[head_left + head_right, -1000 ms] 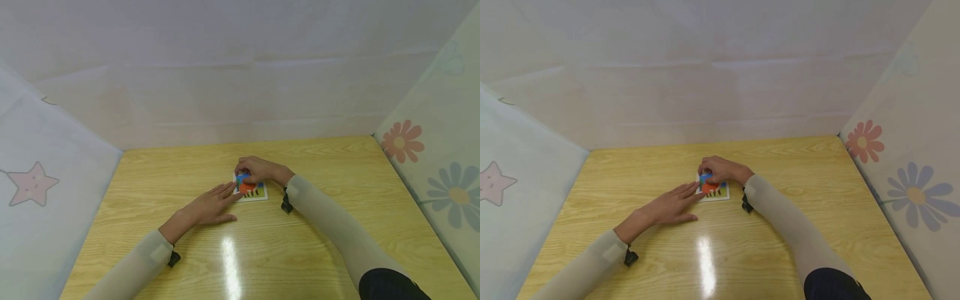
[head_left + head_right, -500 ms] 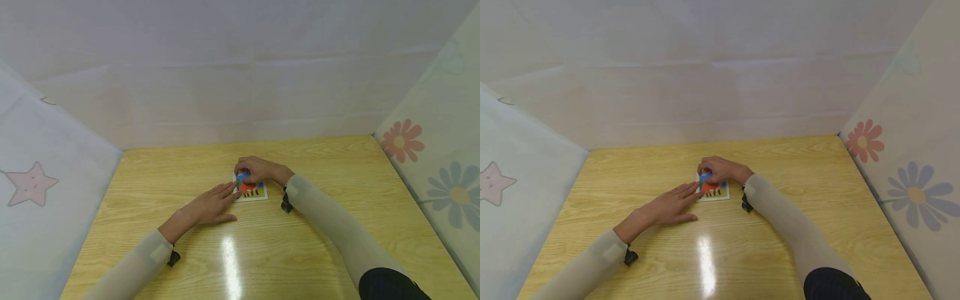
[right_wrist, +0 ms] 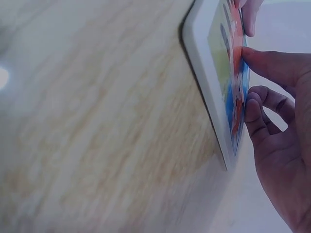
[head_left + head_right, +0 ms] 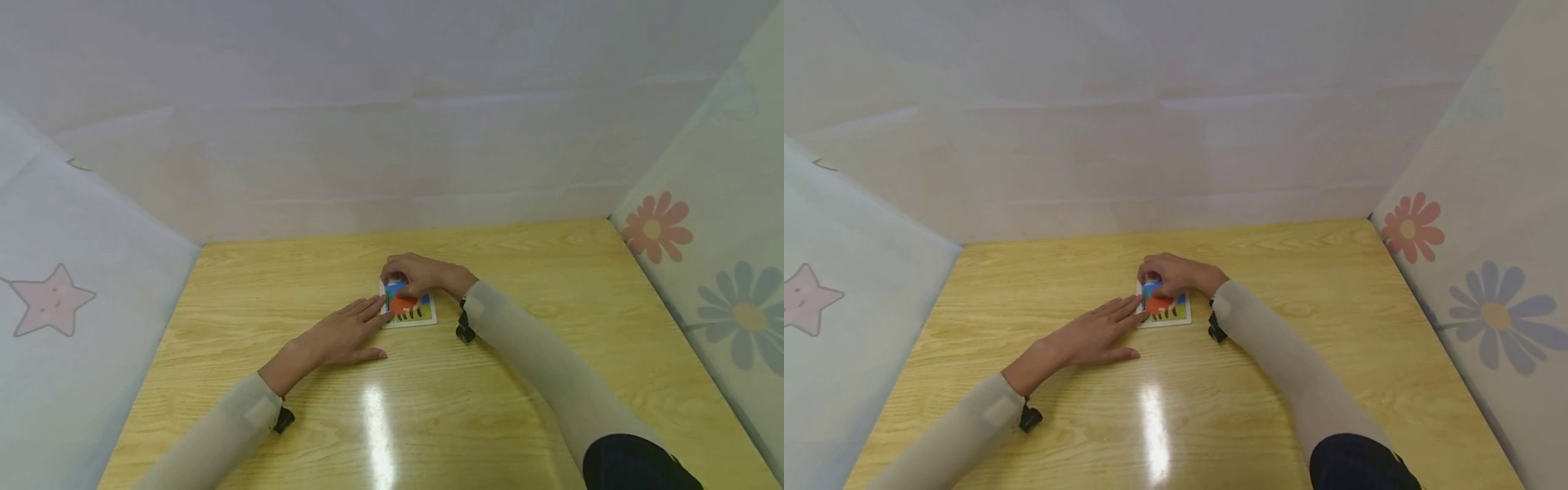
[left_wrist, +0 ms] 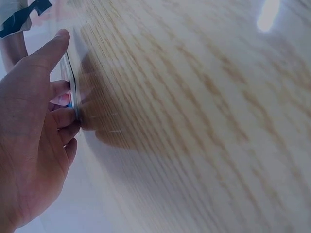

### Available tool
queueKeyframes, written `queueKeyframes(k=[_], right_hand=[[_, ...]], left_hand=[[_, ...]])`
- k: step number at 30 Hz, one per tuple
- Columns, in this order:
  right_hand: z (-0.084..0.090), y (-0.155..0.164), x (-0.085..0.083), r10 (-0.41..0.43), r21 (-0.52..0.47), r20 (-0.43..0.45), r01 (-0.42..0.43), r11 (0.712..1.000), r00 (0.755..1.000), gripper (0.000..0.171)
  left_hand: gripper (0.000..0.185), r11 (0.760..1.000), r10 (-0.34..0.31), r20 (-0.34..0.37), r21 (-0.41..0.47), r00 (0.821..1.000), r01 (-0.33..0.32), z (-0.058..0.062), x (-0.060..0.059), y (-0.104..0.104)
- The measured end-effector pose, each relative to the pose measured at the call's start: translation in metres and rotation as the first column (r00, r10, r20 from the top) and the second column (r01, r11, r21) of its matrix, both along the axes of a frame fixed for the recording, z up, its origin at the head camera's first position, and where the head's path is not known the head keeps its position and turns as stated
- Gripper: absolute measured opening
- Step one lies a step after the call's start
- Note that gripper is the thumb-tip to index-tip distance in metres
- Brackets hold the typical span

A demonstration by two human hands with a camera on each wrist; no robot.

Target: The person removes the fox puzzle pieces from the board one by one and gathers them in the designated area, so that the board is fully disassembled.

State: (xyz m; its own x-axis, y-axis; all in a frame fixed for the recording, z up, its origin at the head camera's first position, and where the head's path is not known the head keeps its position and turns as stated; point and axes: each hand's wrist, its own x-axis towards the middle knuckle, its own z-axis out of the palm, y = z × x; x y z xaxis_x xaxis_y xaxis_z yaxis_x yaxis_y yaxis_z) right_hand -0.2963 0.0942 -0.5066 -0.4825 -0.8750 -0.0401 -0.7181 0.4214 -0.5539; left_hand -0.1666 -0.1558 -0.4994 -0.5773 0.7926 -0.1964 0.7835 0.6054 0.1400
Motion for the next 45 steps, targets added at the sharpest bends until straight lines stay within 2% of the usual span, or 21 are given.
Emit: queueKeyframes(k=[8,26,45], right_hand=[[0.0007,-0.0020,0.0001,-0.005,-0.005,0.032,0.005,1.000,0.999,0.025],[-0.0032,-0.0008,0.0039,-0.019,-0.080,0.026,0.021,0.997,0.999,0.028],[-0.0053,0.0011,0.0068,-0.060,-0.106,0.041,0.064,0.992,0.997,0.028]], left_hand=[[0.086,1.000,0.011,0.020,0.006,1.000,-0.011,0.0002,0.0004,-0.0007],[0.085,1.000,-0.004,0.005,0.019,1.000,0.004,0.0023,-0.0001,0.0002],[0.086,1.000,0.013,0.035,0.010,0.999,-0.013,0.0019,0.0017,0.0005]])
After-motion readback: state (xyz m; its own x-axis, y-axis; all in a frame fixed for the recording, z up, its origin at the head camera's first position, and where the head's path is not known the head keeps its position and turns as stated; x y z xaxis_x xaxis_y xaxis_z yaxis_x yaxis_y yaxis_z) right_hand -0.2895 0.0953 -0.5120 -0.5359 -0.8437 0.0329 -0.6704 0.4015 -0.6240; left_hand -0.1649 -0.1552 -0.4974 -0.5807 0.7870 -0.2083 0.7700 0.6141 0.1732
